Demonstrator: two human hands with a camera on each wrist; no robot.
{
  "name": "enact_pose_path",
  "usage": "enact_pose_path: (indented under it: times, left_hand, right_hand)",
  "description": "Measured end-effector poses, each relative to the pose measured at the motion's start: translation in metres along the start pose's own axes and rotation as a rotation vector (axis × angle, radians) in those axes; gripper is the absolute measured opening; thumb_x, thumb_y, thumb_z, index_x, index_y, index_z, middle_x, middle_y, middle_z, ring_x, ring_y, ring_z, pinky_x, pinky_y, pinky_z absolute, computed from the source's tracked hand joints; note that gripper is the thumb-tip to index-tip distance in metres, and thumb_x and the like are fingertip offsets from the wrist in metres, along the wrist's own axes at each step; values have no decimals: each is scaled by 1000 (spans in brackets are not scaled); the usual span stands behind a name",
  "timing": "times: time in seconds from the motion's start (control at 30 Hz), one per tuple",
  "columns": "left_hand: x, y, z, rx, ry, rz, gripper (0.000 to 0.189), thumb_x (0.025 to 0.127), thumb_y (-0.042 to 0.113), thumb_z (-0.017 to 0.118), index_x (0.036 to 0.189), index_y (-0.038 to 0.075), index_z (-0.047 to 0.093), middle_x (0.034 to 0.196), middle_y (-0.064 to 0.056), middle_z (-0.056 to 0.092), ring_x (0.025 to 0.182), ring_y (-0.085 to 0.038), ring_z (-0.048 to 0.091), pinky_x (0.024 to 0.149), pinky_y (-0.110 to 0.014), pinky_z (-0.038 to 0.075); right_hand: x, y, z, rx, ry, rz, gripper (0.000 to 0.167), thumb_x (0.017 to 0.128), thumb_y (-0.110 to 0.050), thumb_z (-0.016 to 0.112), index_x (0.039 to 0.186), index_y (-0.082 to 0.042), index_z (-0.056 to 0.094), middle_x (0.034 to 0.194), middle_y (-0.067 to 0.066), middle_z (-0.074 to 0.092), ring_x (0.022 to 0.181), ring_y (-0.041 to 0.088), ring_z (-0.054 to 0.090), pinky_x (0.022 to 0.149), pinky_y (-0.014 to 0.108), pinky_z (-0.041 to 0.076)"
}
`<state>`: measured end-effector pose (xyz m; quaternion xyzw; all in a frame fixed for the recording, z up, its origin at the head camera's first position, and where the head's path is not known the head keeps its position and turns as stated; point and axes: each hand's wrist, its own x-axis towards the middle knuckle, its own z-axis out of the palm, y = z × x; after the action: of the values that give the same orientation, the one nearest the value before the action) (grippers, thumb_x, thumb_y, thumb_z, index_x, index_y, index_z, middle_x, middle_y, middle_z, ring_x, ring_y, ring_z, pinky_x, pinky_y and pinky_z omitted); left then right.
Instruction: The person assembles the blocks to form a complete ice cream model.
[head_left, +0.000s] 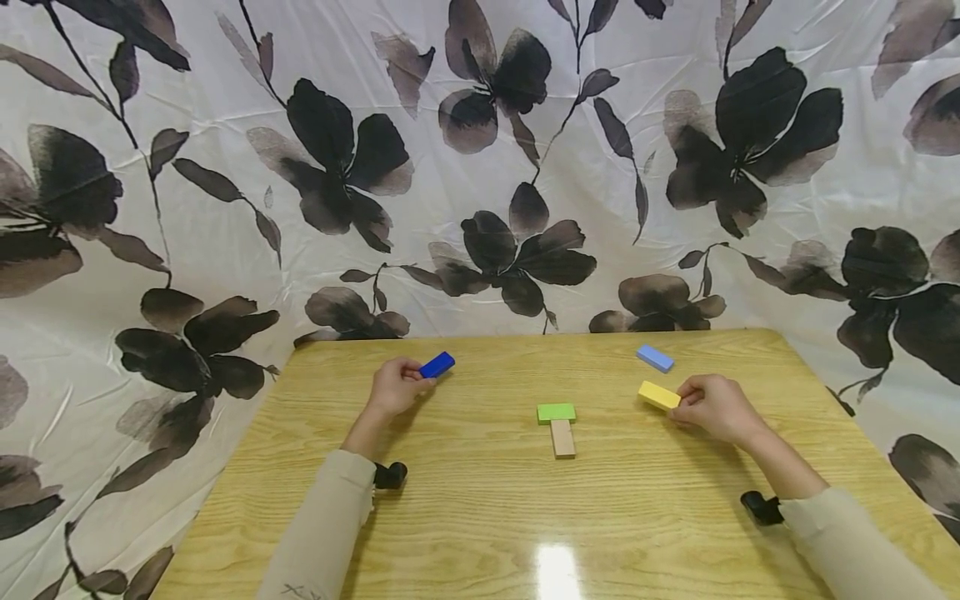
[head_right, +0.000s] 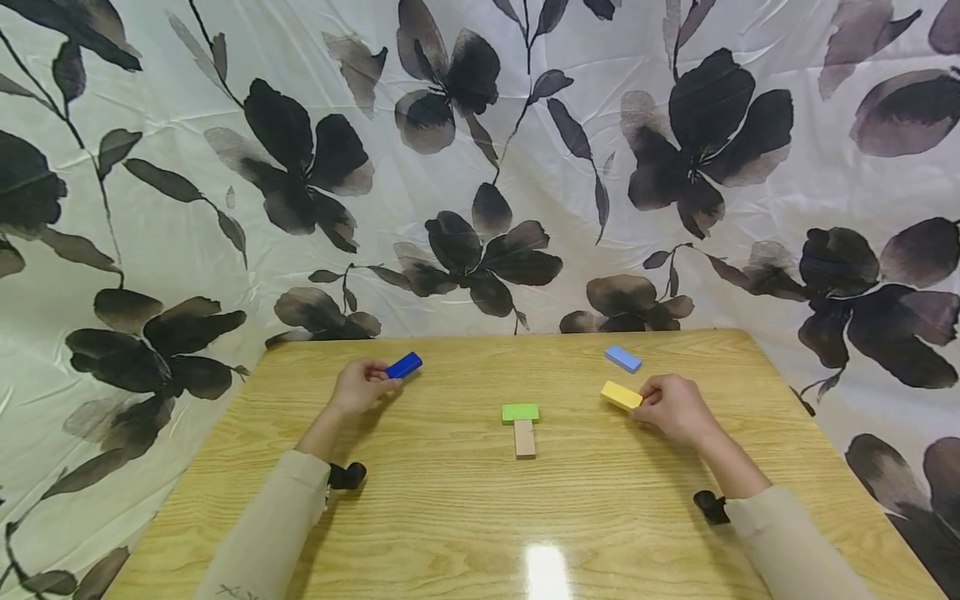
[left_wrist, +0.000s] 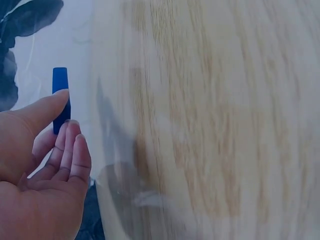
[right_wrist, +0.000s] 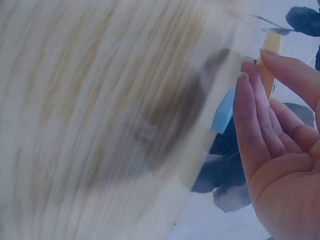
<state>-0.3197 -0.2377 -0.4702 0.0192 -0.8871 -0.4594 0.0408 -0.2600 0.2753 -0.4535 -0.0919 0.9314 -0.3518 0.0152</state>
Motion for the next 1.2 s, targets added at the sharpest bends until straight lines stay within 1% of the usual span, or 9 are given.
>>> enact_pose_path:
  times: [0.1,0.2,0.43,0.53,0.67,0.97,1.2]
  left_hand:
    - [0,1,3,-6,-5,14,34,89,6,80,114,-10,64,93,-15,66,82,-22,64,65,-23,53]
    - [1,1,5,-11,-11,26,33,88,6,80,113,-9,65,91,-14,65,81,-20,62,64,-22,52]
    - [-1,8,8,-5,-26,44,33,88,7,81,113,-8,65,92,-14,66,82,-22,63,67,-23,51]
    - [-1,11,11,8,-34,63,32,88,7,81,112,-8,66,91,-14,66,83,-22,63,69,-23,51]
    - [-1,12,16,-4,-53,82,31,87,6,82,109,-8,67,90,-13,65,81,-22,62,68,-23,50]
    - [-1,17,23,-31,-63,92,29,86,5,82,108,-6,67,88,-11,64,80,-21,60,69,-24,49]
    - [-4,24,29,-42,-87,113,29,86,4,82,109,-7,67,89,-11,65,81,-22,60,71,-25,48]
  right_hand:
    - [3,-4,2,14,-8,1,29,83,-12,84,101,7,69,85,9,69,76,17,63,62,27,53]
    - [5,-8,5,12,-7,-12,30,83,-12,84,101,7,69,87,10,69,77,18,62,63,28,52]
    - [12,-14,14,27,-15,-29,31,82,-12,86,100,6,69,85,9,69,73,17,62,61,28,51]
    - [15,-15,19,32,-19,-44,30,82,-12,86,99,6,69,85,8,69,75,16,61,62,27,51]
    - [20,-18,25,40,-23,-70,28,81,-11,86,98,5,70,84,8,69,77,17,62,64,27,51]
    - [26,-25,37,74,-42,-79,25,82,-8,84,97,4,70,83,6,68,75,16,62,65,26,52]
    - [31,-32,45,84,-48,-99,25,81,-8,85,97,4,70,83,7,69,74,14,62,64,25,51]
